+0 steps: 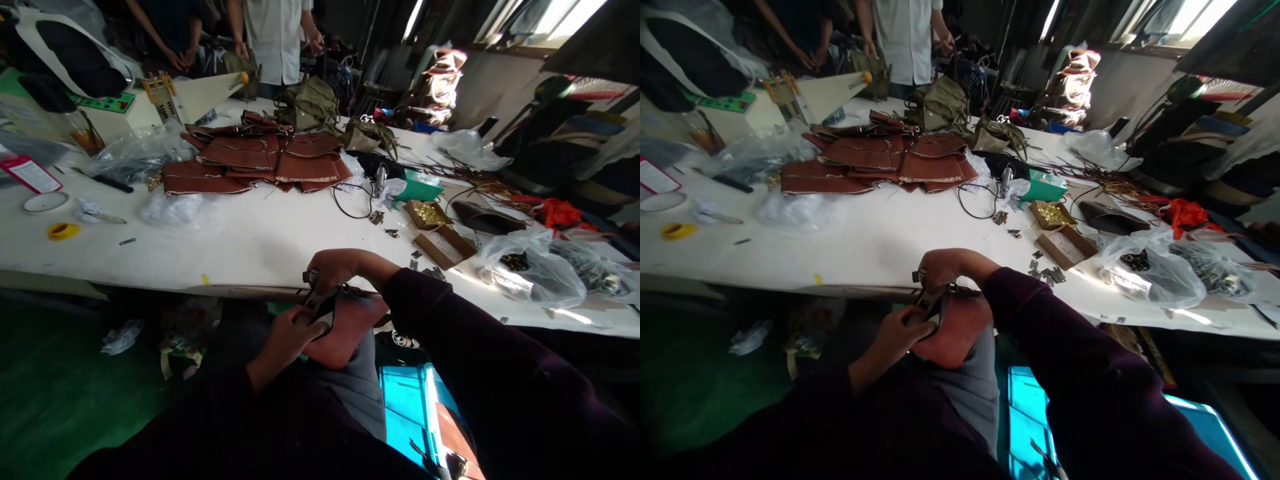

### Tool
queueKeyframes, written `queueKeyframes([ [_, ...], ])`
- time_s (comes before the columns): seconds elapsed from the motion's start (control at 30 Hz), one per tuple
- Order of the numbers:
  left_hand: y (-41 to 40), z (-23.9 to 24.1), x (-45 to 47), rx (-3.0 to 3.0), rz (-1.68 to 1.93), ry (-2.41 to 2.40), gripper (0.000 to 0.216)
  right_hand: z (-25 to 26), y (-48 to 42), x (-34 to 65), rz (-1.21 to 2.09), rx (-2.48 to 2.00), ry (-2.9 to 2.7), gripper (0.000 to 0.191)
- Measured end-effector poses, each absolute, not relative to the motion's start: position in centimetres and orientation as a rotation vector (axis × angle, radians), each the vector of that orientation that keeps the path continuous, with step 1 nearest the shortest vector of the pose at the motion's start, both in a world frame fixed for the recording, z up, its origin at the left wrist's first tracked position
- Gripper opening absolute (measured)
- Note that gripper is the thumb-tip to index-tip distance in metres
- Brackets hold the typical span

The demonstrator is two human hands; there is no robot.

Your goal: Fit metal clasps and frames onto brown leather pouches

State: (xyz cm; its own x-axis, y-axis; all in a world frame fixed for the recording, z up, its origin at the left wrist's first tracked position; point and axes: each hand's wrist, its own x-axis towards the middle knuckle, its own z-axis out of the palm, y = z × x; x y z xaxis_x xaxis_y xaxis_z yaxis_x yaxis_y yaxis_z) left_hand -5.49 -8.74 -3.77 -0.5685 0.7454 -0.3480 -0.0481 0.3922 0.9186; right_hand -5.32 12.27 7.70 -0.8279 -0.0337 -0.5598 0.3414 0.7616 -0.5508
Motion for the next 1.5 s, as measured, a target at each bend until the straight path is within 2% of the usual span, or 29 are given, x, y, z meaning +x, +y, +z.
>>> queueKeyframes([
  [0.23,-8.2,-4.9,-6.3,0.453,1.349,1.885,0.038,4.5,12.6,-11.1,-0.506,0.137,2.305,0.024],
  [0.37,-8.2,-5.0,-6.5,0.472,1.401,1.859,0.04,4.7,13.2,-11.3,-0.545,0.137,2.365,0.028],
  [0.57,-8.4,-5.3,-7.1,0.412,1.417,1.665,0.041,4.9,13.7,-11.2,-0.594,0.15,2.4,0.024],
  [0.77,-7.6,-5.3,-7.0,0.38,1.411,1.708,0.036,4.2,14.4,-11.1,-0.686,0.225,2.574,0.019],
  [0.87,-7.1,-5.4,-6.8,0.316,1.397,1.73,0.033,5.6,13.2,-9.5,-1.082,0.379,2.905,0.028],
  [1.0,-6.6,-4.9,-6.8,0.275,1.407,1.756,0.033,6.6,9.0,-6.0,-2.116,0.636,2.902,0.04],
  [1.07,-6.3,-4.4,-6.9,0.268,1.413,1.774,0.032,5.5,7.1,-4.4,-2.425,0.835,2.789,0.038],
  [1.23,-5.9,-4.2,-6.6,0.258,1.42,1.817,0.029,1.6,6.0,-3.7,-2.688,1.249,2.696,0.033],
  [1.37,-5.8,-4.6,-6.4,0.269,1.428,1.845,0.029,0.2,6.7,-5.5,-2.854,1.203,2.548,0.041],
  [1.5,-5.8,-4.8,-6.2,0.272,1.428,1.858,0.03,-0.1,7.2,-6.8,-2.867,1.166,2.463,0.045],
])
